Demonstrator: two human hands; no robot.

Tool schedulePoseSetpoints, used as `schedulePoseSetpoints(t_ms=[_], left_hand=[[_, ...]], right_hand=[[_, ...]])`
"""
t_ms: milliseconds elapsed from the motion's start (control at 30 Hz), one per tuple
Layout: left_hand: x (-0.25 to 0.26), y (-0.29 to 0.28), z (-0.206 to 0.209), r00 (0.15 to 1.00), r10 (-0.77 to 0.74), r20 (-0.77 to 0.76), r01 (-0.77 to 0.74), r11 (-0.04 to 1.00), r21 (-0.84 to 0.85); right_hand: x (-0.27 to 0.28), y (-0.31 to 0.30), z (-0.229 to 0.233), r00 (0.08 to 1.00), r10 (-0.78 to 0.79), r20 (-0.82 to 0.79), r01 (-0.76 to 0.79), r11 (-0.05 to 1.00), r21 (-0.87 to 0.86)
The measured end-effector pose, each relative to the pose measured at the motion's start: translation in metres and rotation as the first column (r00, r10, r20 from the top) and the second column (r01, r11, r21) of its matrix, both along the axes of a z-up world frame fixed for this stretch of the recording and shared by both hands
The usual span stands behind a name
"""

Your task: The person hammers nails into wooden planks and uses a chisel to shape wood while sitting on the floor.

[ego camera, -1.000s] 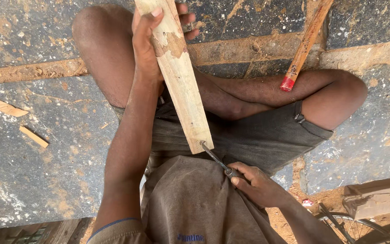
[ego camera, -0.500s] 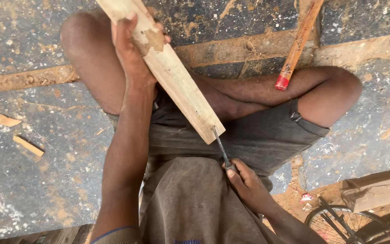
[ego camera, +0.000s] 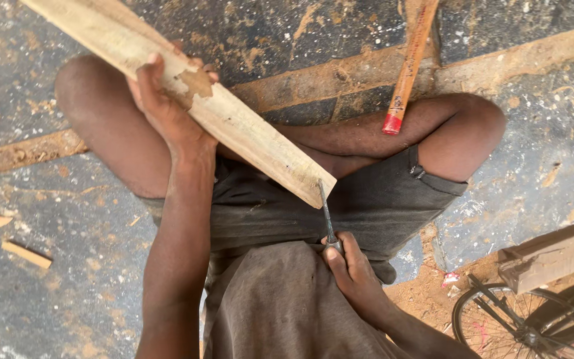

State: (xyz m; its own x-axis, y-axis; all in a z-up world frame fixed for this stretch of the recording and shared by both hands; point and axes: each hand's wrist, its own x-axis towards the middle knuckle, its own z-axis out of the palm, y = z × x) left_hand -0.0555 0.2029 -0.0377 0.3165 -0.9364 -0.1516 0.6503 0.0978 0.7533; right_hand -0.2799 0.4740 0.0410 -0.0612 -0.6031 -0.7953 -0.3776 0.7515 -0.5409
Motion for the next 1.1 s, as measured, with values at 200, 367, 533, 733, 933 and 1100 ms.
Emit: schedulePoseSetpoints(t_ms=[200,367,533,733,933,1100], left_hand=[[0.004,0.001,0.0,0.996,-0.065,-0.066,0.064,0.998,-0.017],[0.014,-0.003,0.008,0.983,-0.091,-0.157,0.101,0.993,0.058],[0.021,-0.005,0.008,0.946,-0.227,-0.233,0.235,0.972,0.008],[0.014,0.001,-0.01,0.939,-0.286,-0.19,0.3,0.953,0.047],[0.013,-0.005,-0.002,0.925,-0.29,-0.247,0.284,0.957,-0.064],[0.002,0.002,0.002,0.913,-0.229,-0.337,0.231,0.972,-0.036]], right_hand=[[0.001,0.007,-0.007,0.999,-0.007,0.047,0.01,0.998,-0.067],[-0.03,0.003,-0.021,0.933,0.175,0.316,-0.148,0.983,-0.109],[-0.026,0.002,-0.02,0.878,0.18,0.443,-0.171,0.983,-0.061],[-0.015,0.004,-0.023,0.918,0.115,0.379,-0.147,0.987,0.058],[-0.008,0.01,-0.027,0.943,0.052,0.329,-0.011,0.992,-0.127],[0.003,0.011,-0.037,0.823,-0.267,0.502,0.338,0.94,-0.055]])
